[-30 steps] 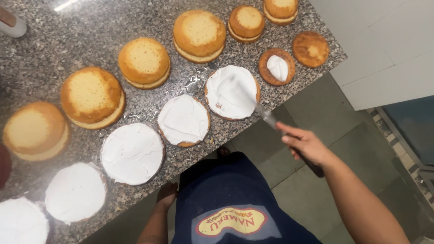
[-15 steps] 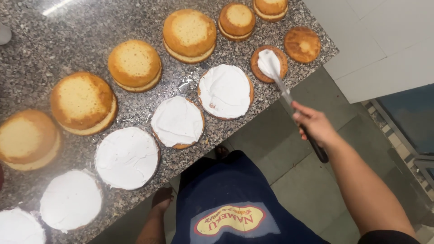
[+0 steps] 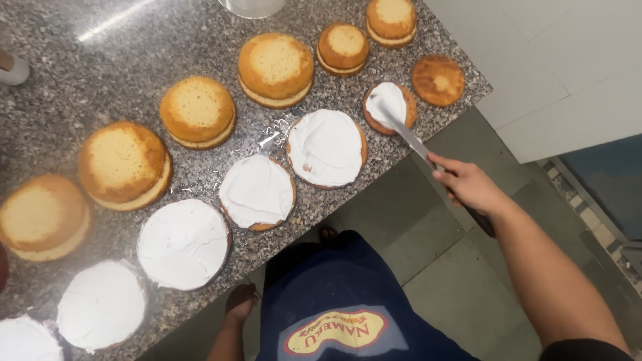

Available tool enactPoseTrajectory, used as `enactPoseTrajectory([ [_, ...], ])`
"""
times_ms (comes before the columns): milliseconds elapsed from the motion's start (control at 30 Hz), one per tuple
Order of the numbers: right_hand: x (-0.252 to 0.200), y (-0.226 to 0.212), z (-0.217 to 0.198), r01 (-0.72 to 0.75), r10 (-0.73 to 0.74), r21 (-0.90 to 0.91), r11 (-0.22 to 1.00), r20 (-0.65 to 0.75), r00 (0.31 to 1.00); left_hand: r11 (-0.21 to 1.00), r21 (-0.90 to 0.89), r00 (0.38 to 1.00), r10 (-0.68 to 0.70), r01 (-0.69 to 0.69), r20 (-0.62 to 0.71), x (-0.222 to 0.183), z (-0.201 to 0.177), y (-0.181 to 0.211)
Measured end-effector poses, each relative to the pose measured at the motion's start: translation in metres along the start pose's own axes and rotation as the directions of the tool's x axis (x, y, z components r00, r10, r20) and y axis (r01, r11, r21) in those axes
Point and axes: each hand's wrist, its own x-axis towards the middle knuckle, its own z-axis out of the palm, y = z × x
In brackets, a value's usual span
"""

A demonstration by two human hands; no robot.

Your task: The person spreads white cream filling onto round sponge cake halves arranged on a granite counter, using a spatula to scoop cream from a bowl and smooth it over each cake top one at a time, working along the row of cakes.

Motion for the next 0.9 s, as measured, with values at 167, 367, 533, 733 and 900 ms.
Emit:
enactPoseTrajectory([
  [167, 0.027, 0.027, 0.008, -0.08, 0.052, 0.344, 0.935, 0.088, 0.995, 0.993, 0.114, 0.998, 0.027, -0.033, 0.054, 0.005, 0.017, -0.013],
  [367, 0.014, 0.025, 0.008, 0.316, -0.413, -0.454, 0.833, -0.13, 0.902, 0.919, 0.312, 0.97, 0.214, -0.241, 0.118, 0.005, 0.025, -0.025],
  [533, -0.004, -0.002, 0.012, 0.182, -0.362, -0.701, 0.689, -0.116, 0.925, 0.955, 0.226, 0.981, 0.179, -0.192, 0.075, 0.006, 0.031, -0.015],
  [733, 0.018, 0.041, 0.011, 0.215, -0.353, -0.549, 0.808, -0.157, 0.922, 0.998, -0.051, 0.996, 0.028, -0.023, 0.09, 0.007, 0.032, -0.008],
  [900, -0.005, 0.038, 0.022, 0.201, -0.322, -0.513, 0.834, -0.156, 0.934, 0.99, -0.134, 0.994, -0.03, 0.044, 0.104, 0.006, 0.041, -0.018],
])
